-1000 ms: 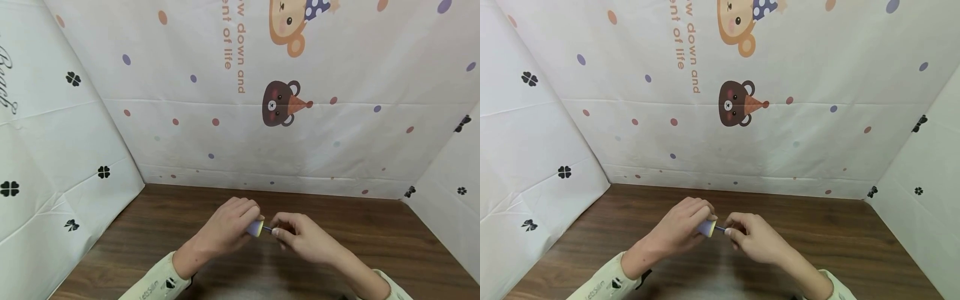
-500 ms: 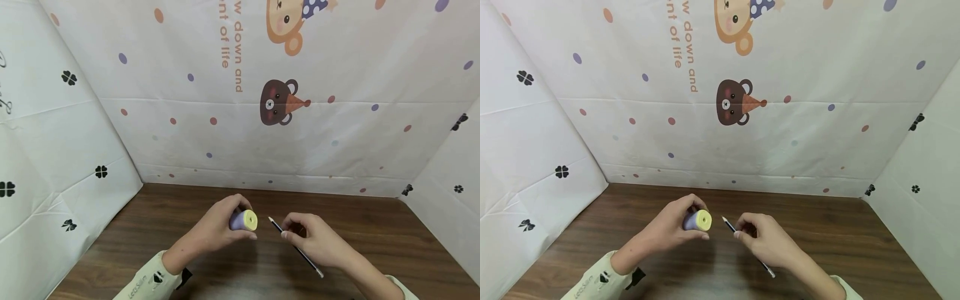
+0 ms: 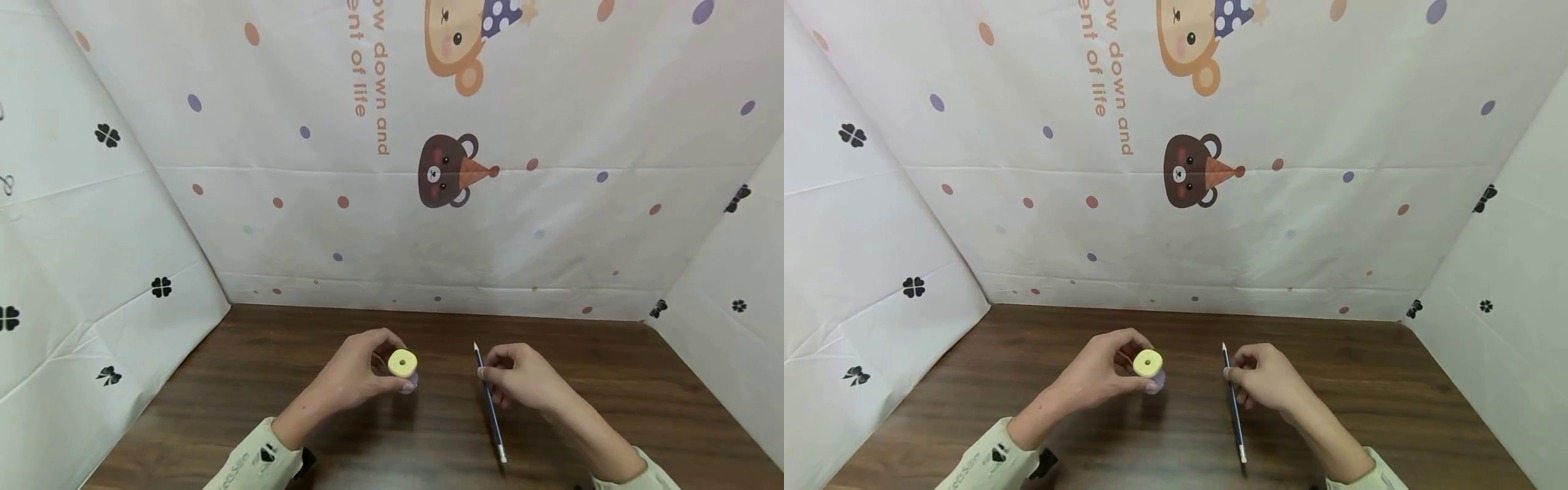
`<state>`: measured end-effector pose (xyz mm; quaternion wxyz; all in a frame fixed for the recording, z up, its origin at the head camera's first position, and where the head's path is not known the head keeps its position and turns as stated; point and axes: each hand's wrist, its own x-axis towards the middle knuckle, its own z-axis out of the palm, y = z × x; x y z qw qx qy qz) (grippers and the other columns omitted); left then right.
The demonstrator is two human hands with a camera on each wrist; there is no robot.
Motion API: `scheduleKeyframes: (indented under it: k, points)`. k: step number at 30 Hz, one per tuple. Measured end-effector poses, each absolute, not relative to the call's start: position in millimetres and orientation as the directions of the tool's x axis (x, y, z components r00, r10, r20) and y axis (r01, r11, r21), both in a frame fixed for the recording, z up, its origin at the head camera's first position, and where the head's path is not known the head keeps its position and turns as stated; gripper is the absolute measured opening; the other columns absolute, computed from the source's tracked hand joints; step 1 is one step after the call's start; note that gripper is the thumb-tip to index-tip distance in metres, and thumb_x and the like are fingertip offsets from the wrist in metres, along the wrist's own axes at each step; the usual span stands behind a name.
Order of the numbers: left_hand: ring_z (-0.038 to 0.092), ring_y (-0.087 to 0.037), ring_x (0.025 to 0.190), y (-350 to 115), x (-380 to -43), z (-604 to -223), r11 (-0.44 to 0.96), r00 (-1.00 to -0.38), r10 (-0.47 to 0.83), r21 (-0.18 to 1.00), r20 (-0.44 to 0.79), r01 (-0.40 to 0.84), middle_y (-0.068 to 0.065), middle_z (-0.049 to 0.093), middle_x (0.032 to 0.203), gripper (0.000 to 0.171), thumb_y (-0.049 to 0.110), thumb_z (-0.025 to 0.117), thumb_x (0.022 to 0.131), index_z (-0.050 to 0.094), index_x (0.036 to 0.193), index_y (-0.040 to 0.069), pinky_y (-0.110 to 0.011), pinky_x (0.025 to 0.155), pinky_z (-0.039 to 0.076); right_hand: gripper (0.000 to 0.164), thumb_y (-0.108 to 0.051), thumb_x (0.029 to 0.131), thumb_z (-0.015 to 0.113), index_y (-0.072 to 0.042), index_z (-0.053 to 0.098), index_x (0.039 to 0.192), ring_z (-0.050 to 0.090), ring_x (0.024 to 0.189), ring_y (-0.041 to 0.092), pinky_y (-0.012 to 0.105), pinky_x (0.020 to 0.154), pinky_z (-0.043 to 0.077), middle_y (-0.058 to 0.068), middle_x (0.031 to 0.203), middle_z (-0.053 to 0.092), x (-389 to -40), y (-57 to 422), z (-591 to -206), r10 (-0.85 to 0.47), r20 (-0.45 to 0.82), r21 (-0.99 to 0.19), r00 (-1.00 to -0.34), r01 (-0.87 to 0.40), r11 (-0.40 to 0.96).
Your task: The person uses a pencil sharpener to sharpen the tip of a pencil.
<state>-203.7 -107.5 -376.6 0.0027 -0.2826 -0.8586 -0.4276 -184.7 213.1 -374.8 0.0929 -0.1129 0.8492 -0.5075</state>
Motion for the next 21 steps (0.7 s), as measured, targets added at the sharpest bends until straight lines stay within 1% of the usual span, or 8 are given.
scheduleKeyframes:
  k: [3,8,11,13,17,21]
  points:
    - [0.068,-0.007,0.091,-103,-208,-379,0.508,-0.844,0.478,0.707,0.244,0.492,0.012,0.069,0.104,0.043,0.027,0.095,0.082,0.067,0.115,0.025,-0.027,0.080,0.059,0.014,-0.010,0.098,0.073,0.004,0.070,0.097,0.065,0.061,0.022,0.038,0.054,0.059,0.010,0.074,0.065,-191,211,-382,-0.227,-0.060,-0.872,-0.972,-0.060,0.486]
    - [0.067,-0.010,0.093,-95,-218,-384,0.534,-0.838,0.491,0.679,0.236,0.504,0.010,0.066,0.109,0.042,0.022,0.091,0.086,0.067,0.120,0.020,-0.026,0.081,0.058,0.013,-0.008,0.094,0.075,0.000,0.070,0.087,0.064,0.055,0.019,0.036,0.051,0.057,0.008,0.066,0.064,-207,203,-393,-0.123,-0.038,-0.822,-0.992,-0.039,0.568]
    - [0.066,-0.011,0.093,-90,-225,-388,0.545,-0.829,0.509,0.659,0.232,0.519,0.007,0.066,0.111,0.041,0.018,0.089,0.088,0.067,0.122,0.017,-0.026,0.081,0.057,0.013,-0.007,0.093,0.075,-0.001,0.069,0.083,0.064,0.053,0.018,0.034,0.051,0.057,0.008,0.065,0.064,-217,199,-397,-0.079,-0.048,-0.798,-0.996,-0.009,0.603]
    - [0.065,-0.011,0.095,-88,-228,-390,0.554,-0.817,0.531,0.639,0.224,0.534,0.006,0.066,0.112,0.041,0.016,0.088,0.089,0.067,0.124,0.015,-0.027,0.082,0.056,0.013,-0.007,0.093,0.075,-0.001,0.070,0.083,0.064,0.053,0.018,0.033,0.051,0.057,0.009,0.066,0.065,-222,198,-398,-0.072,-0.058,-0.785,-0.996,0.001,0.620]
    - [0.062,-0.007,0.098,-86,-235,-392,0.579,-0.795,0.579,0.594,0.182,0.558,0.007,0.067,0.117,0.045,0.011,0.084,0.089,0.068,0.130,0.013,-0.027,0.084,0.054,0.014,-0.007,0.092,0.076,-0.002,0.068,0.081,0.065,0.054,0.018,0.032,0.051,0.057,0.009,0.066,0.066,-231,196,-399,-0.058,-0.074,-0.762,-0.996,0.019,0.647]
    - [0.061,-0.005,0.098,-85,-239,-395,0.578,-0.778,0.615,0.595,0.132,0.558,0.008,0.067,0.120,0.048,0.007,0.082,0.087,0.068,0.132,0.013,-0.026,0.084,0.053,0.019,-0.006,0.089,0.080,-0.003,0.066,0.076,0.065,0.053,0.016,0.030,0.050,0.057,0.010,0.064,0.066,-237,197,-402,-0.038,-0.113,-0.752,-0.993,0.061,0.656]
